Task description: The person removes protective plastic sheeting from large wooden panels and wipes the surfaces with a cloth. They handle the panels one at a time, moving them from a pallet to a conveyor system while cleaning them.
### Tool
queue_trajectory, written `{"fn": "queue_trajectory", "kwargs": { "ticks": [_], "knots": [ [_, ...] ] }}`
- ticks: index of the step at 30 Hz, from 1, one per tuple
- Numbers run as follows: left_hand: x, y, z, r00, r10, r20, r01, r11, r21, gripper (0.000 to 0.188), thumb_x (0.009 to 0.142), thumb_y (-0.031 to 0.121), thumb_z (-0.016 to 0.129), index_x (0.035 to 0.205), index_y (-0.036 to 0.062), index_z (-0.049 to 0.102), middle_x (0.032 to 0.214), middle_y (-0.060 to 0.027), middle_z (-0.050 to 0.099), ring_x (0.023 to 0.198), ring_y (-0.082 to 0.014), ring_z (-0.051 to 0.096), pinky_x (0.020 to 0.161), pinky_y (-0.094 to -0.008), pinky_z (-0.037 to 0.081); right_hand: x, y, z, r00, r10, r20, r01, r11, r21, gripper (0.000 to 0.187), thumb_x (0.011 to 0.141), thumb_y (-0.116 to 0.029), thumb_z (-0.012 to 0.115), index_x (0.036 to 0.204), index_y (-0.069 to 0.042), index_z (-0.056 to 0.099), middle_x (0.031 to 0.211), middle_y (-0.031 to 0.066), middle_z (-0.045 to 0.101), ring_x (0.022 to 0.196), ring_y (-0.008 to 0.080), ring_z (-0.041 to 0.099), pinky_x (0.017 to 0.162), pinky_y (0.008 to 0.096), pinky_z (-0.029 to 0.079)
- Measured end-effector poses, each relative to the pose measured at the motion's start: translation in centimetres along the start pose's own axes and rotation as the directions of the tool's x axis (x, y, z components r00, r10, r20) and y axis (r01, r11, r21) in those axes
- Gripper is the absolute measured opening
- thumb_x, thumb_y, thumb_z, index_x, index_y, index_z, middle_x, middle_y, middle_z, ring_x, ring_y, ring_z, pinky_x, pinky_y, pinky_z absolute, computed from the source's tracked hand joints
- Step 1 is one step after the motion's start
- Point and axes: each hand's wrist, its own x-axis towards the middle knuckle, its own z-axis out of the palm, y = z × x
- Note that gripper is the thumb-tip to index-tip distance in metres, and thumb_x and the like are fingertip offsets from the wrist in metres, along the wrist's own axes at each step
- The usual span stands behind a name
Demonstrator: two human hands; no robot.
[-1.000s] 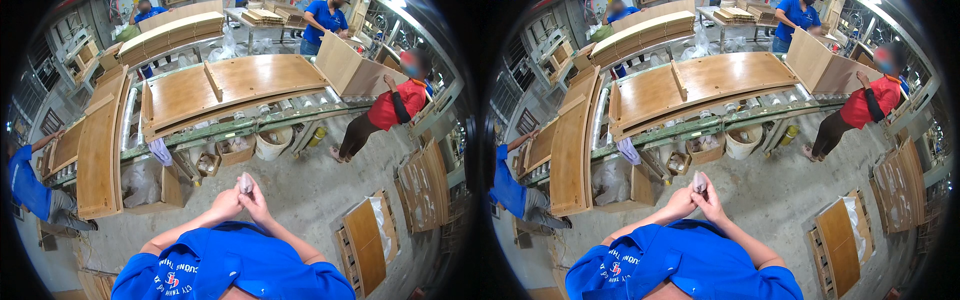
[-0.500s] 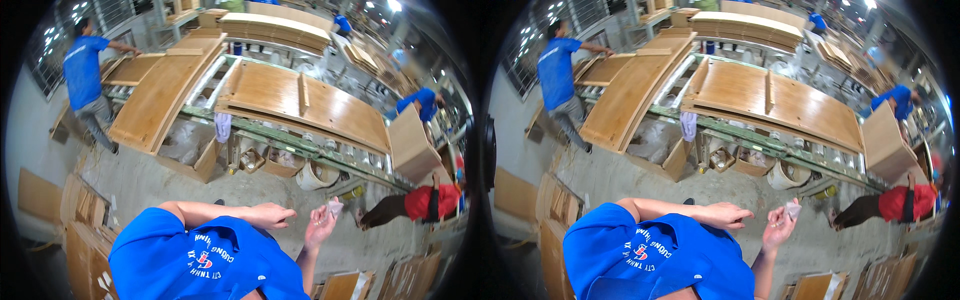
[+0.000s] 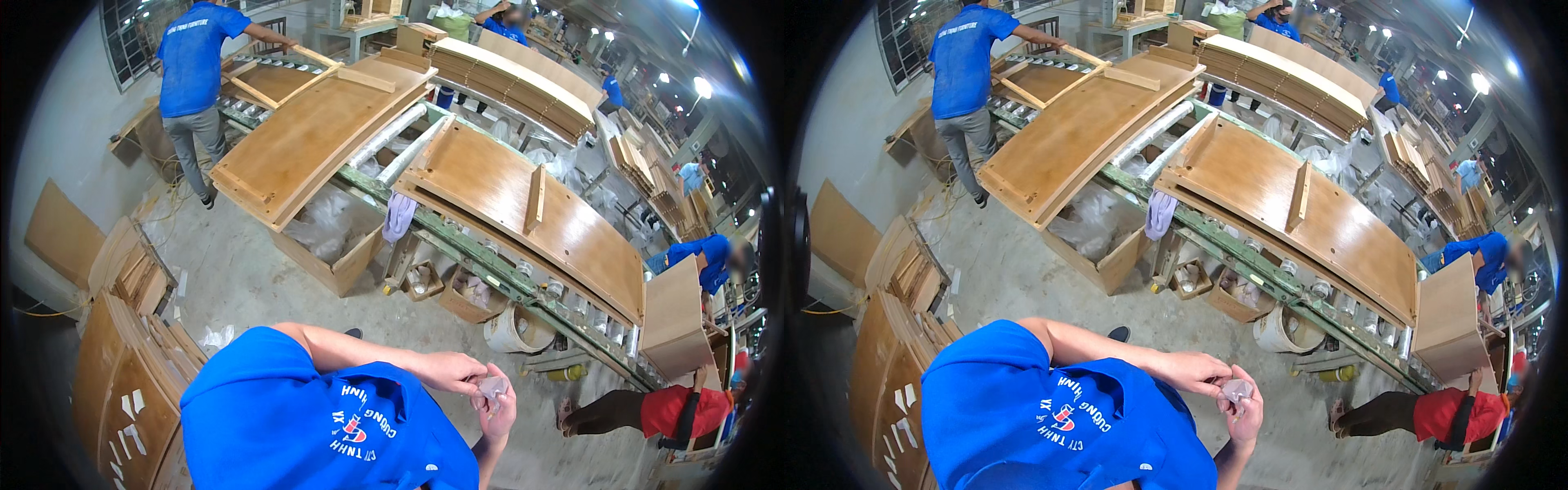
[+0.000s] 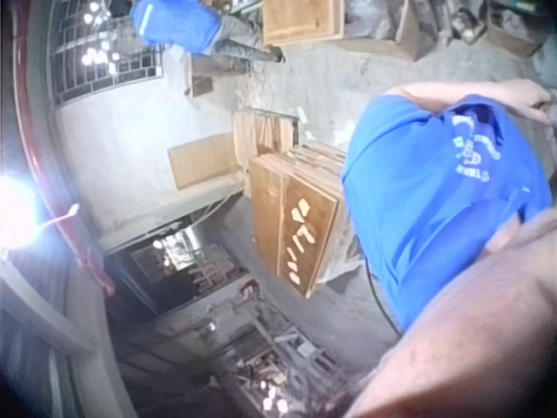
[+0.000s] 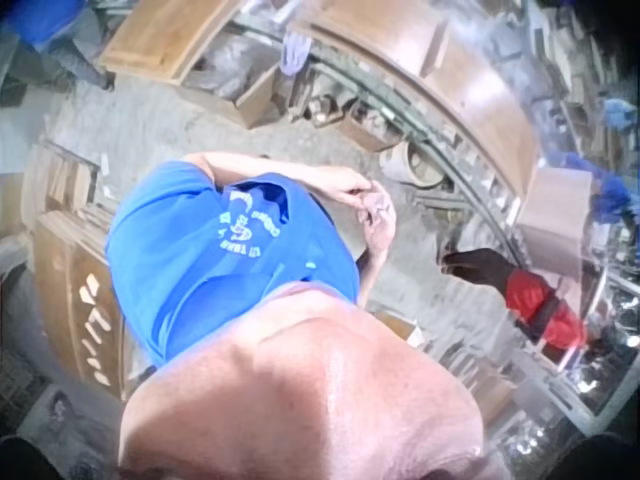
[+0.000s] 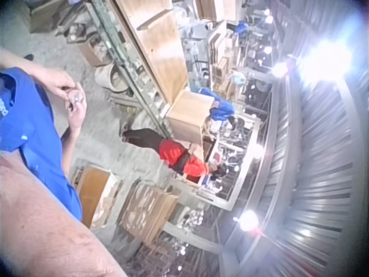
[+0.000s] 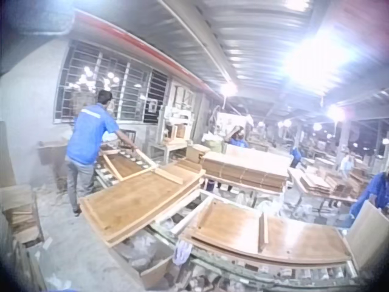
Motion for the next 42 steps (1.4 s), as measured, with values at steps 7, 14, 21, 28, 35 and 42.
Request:
{"fn": "queue_trajectory", "kwargs": {
  "ticks": [7,14,21,28,35,42],
  "knots": [
    [0.2,0.3,0.3,0.997,0.052,-0.055,-0.055,0.997,-0.053,0.018,0.089,0.022,0.05,0.088,0.0047,0.056,0.084,-0.0128,0.06,0.081,-0.0304,0.057,0.071,-0.041,0.044,0.3,-0.3,-1.1,0.998,0.056,-0.034,-0.058,0.995,-0.079,0.055,0.076,-0.016,0.049,0.124,0.009,0.041,0.08,0.0081,0.055,0.055,0.0119,0.048,0.048,0.0232,0.037],
    [0.0,-0.1,0.6,0.98,0.111,-0.163,-0.094,0.99,0.104,0.018,0.086,0.021,0.052,0.083,0.0039,0.055,0.076,-0.0137,0.058,0.076,-0.0317,0.057,0.066,-0.0422,0.043,0.2,0.4,0.7,0.989,-0.082,-0.119,0.078,0.996,-0.034,0.046,0.079,0.001,0.049,0.124,0.006,0.042,0.082,0.0062,0.054,0.061,0.0104,0.048,0.051,0.0236,0.037],
    [0.8,-0.9,-0.2,0.944,0.291,-0.154,-0.261,0.947,0.188,0.017,0.081,0.021,0.058,0.077,0.0055,0.054,0.07,-0.013,0.055,0.066,-0.0306,0.055,0.057,-0.0421,0.041,0.1,0.9,-1.0,0.966,-0.078,-0.245,0.08,0.997,0.001,0.034,0.086,-0.003,0.046,0.119,0.006,0.045,0.105,0.0093,0.055,0.089,0.0158,0.054,0.072,0.0291,0.046],
    [0.4,-0.5,-1.1,0.996,-0.075,-0.057,0.08,0.991,0.109,0.031,0.088,0.033,0.053,0.095,0.002,0.054,0.082,-0.0164,0.06,0.074,-0.0333,0.058,0.065,-0.0404,0.044,2.3,0.7,0.2,0.972,-0.033,-0.232,0.045,0.998,0.047,0.027,0.088,-0.01,0.05,0.112,0.001,0.05,0.086,0.0024,0.055,0.069,0.0075,0.047,0.057,0.0221,0.038],
    [0.9,0.3,-0.3,0.951,-0.309,0.013,0.308,0.943,-0.124,0.023,0.093,0.027,0.048,0.091,0.0074,0.061,0.073,-0.0059,0.059,0.067,-0.0173,0.056,0.062,-0.0329,0.044,1.8,1.0,0.1,0.987,-0.087,-0.132,0.08,0.995,-0.056,0.026,0.087,-0.013,0.053,0.109,0.001,0.051,0.077,-0.0004,0.052,0.058,0.0033,0.04,0.051,0.0196,0.033],
    [0.5,-0.4,-0.1,0.993,-0.009,-0.119,0.041,0.962,0.27,0.016,0.084,0.019,0.05,0.08,0.0061,0.058,0.073,-0.0124,0.06,0.073,-0.0312,0.058,0.07,-0.0421,0.043,2.2,2.1,1.9,0.958,-0.203,-0.203,0.187,0.978,-0.097,0.038,0.08,-0.01,0.056,0.116,0.002,0.049,0.087,0.0007,0.054,0.071,0.0062,0.048,0.06,0.0205,0.04]
  ]
}}
